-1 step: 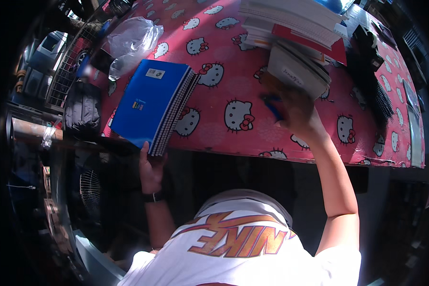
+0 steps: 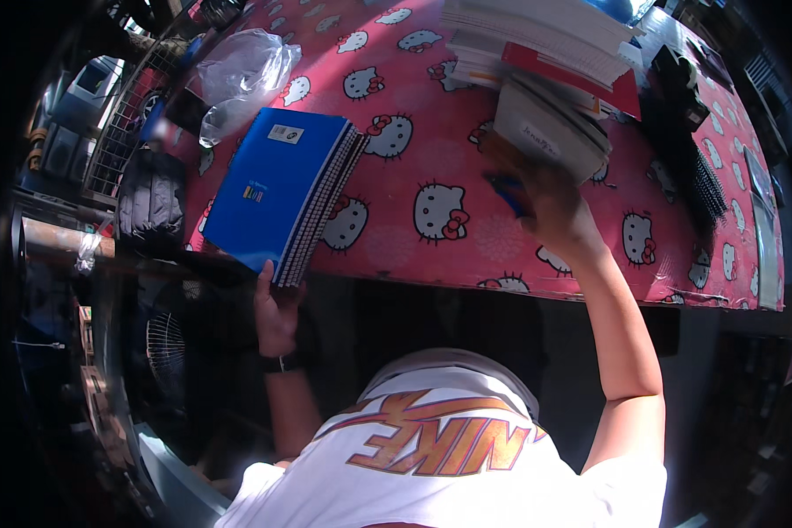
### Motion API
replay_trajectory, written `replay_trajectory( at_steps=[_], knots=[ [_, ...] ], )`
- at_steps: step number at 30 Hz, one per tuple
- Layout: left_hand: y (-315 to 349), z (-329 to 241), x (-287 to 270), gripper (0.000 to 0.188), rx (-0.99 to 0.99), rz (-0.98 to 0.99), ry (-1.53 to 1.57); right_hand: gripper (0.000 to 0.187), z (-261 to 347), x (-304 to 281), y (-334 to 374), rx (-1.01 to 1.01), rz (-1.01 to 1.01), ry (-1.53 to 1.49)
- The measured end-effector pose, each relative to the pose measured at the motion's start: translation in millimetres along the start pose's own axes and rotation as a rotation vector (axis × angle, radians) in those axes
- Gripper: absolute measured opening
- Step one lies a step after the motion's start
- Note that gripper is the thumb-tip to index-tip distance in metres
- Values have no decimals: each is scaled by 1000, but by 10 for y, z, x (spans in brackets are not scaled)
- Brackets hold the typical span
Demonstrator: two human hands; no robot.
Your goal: The person organizes spiral notebooks on a table by flipping through pages, using a pair of shears to trim wire or plastic coils, and stacking the notebooks.
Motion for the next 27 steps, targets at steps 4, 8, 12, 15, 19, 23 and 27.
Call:
replay_trajectory(
  at_steps=[4,8,12,15,19,23,27],
  knots=[
    [269,-336,102,58,390,-362,-123,59,-125,160,59,178,41,29],
    [685,-1210,708,60,1196,-660,-903,48,2,143,-195,163,-144,-150],
    [63,-1233,2040,77,1212,-77,-1532,60,143,246,-351,142,-200,-107],
    [-638,-1018,2255,82,1094,-142,-1798,71,457,234,-498,99,2,47],
    [-1217,-855,2329,76,915,-71,-2093,63,386,314,-460,114,-26,146],
    [-1388,-790,2402,55,716,172,-1986,49,253,389,-387,153,20,157],
    [-1365,-768,2403,44,849,251,-1817,39,273,296,-549,164,-111,-32]
  ],
)
Point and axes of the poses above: each hand's wrist, its own y-axis away from the middle knuckle, its own x-axis out of the palm, z = x × y, the point moved 7 cm from there along -y, towards the middle knuckle, and after that the axes turned 13 degrees about -x, right-handed, at the moved point
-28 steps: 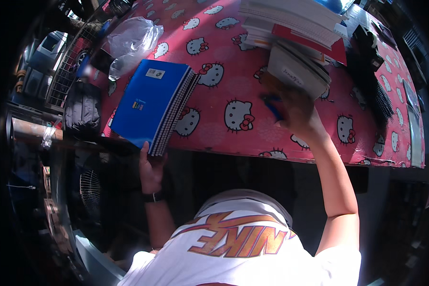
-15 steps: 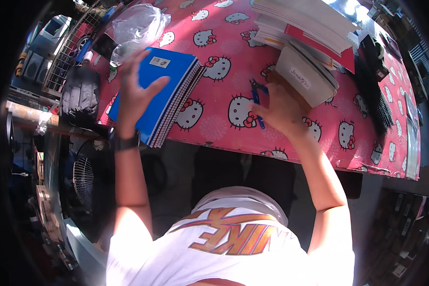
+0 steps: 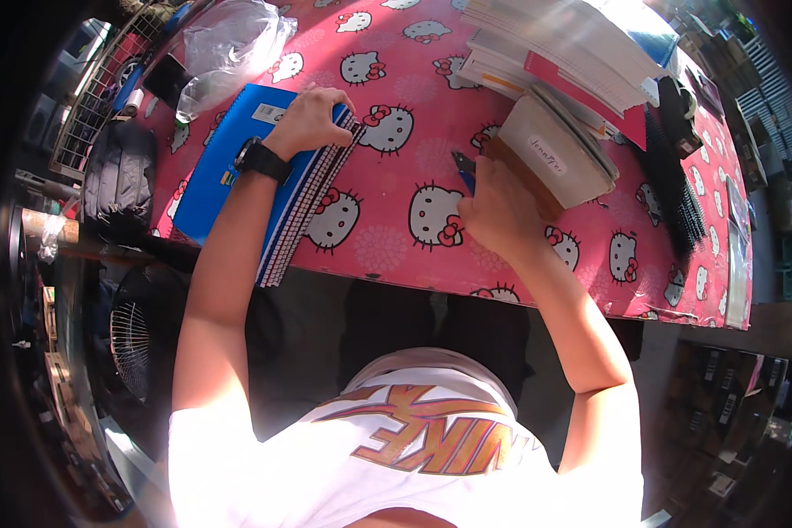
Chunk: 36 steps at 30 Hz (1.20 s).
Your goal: The person organizes spiral notebooks on a table by flipping through pages, using a pair of shears to trim wire or plastic coils, and stacking the notebooks.
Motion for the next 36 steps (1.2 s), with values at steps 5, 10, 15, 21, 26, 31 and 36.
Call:
replay_trajectory(
  at_steps=[5,10,15,21,26,31,36],
  knots=[
    [50,69,61,48,16,-38,-16,53,229,55,-303,8,199,-96],
    [19,79,55,54,-91,-65,-210,54,252,-43,-681,-112,56,-456],
    [22,58,10,51,-70,-69,-159,49,380,65,-934,-254,106,-527],
    [25,99,6,47,-79,-79,-123,47,726,-8,-1251,-424,280,5],
    [36,59,-9,48,-52,-125,-117,29,795,-2,-1371,-487,212,41],
    [10,68,21,57,-126,-14,-190,28,830,27,-1435,-486,261,80],
    [-18,80,68,57,-116,14,-206,33,668,340,-1266,279,560,-950]
  ],
)
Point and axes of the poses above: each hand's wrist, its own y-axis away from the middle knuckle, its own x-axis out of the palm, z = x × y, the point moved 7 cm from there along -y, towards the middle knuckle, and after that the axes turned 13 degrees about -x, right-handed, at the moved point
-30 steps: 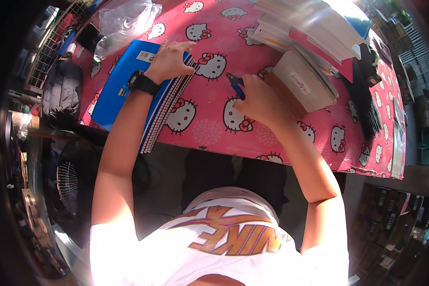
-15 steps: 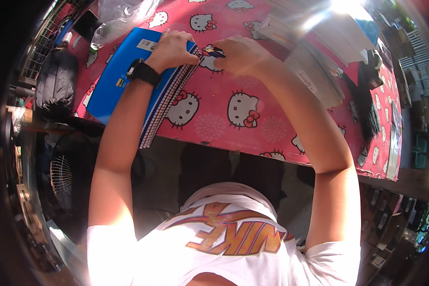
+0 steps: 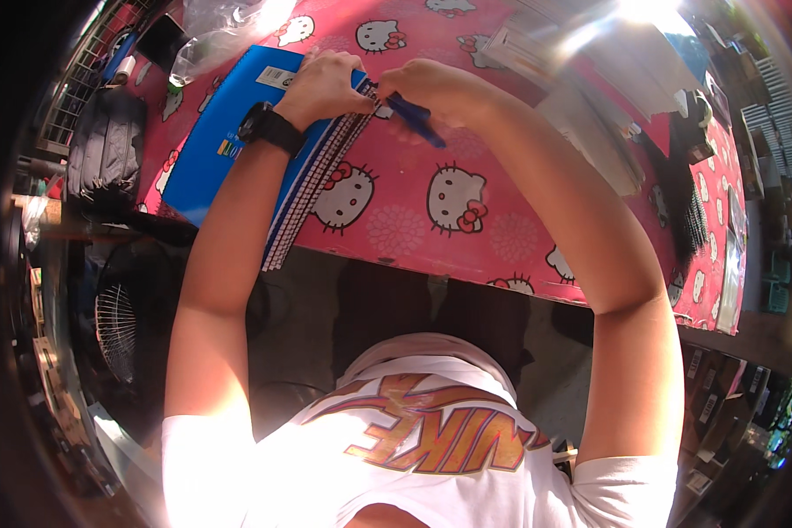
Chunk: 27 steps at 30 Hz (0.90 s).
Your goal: The person organizes spiral notebooks on a table by flipping through pages, using a pair of shears to trim wire or plastic coils, and stacking the notebooks.
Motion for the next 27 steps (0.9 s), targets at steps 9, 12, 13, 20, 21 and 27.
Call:
replay_trajectory(
  at_steps=[9,12,13,20,21,27],
  knots=[
    [-24,5,-18,55,-14,15,-20,43,-15,-96,104,-247,-177,618],
    [-14,2,-28,54,-16,-4,-11,48,147,-132,193,-396,-348,1061],
    [-11,-2,-27,54,-13,-4,-3,48,148,-151,193,-393,-351,1059],
    [4,15,-40,53,13,-59,43,43,260,-65,73,-407,-131,1041],
    [4,24,-33,53,11,-59,43,42,279,-41,75,-413,-115,1054],
    [6,4,-51,51,42,-117,44,39,280,-74,0,-413,-117,1076]
  ],
)
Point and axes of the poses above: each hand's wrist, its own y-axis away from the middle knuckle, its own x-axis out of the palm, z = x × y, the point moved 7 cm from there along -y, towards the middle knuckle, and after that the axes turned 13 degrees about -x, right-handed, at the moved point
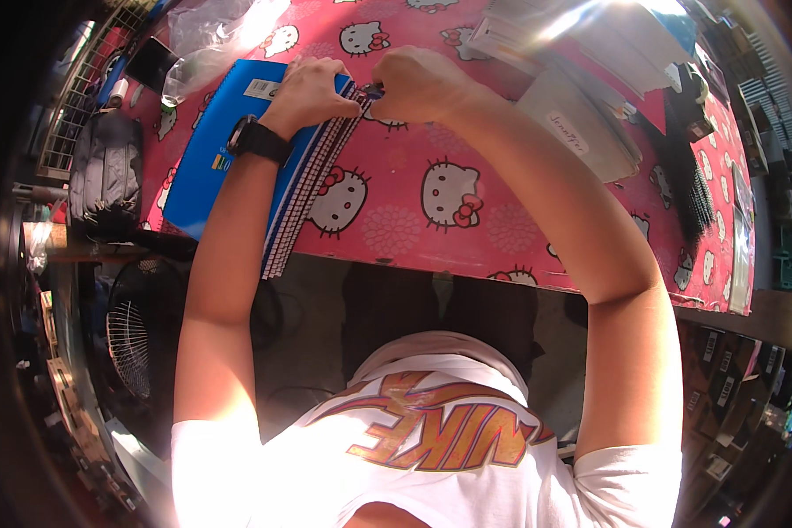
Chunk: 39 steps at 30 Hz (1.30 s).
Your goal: The person organizes spiral notebooks on a table by flipping through pages, using a pair of shears to trim wire or plastic coils, and stacking the notebooks.
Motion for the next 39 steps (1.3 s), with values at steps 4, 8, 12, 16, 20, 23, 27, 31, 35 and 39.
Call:
replay_trajectory(
  at_steps=[4,8,12,16,20,23,27,31,35,39],
  knots=[
    [-1,16,3,51,2,-9,0,39,-8,5,-53,-24,6,-8],
    [-17,15,26,53,-8,23,-8,33,-181,172,17,189,28,-697],
    [-15,-11,23,56,-8,21,-24,28,-182,472,125,334,-114,-1708],
    [-16,30,36,56,-32,46,-43,36,-168,522,179,362,-130,-1575],
    [-27,7,31,62,-45,113,-37,44,-240,260,167,144,-161,-414],
    [-17,13,24,52,-20,45,-36,42,-153,215,179,30,-274,-153],
    [-14,-25,10,50,-41,75,-56,37,-125,174,107,-6,-242,-67],
    [-18,-1,2,53,-65,110,-73,39,-20,135,67,-26,-147,-30],
    [-31,4,27,57,-78,152,-77,34,22,152,22,-24,-35,44],
    [-29,6,46,57,-73,170,-64,28,-11,197,-44,-13,-18,-2]
  ],
)
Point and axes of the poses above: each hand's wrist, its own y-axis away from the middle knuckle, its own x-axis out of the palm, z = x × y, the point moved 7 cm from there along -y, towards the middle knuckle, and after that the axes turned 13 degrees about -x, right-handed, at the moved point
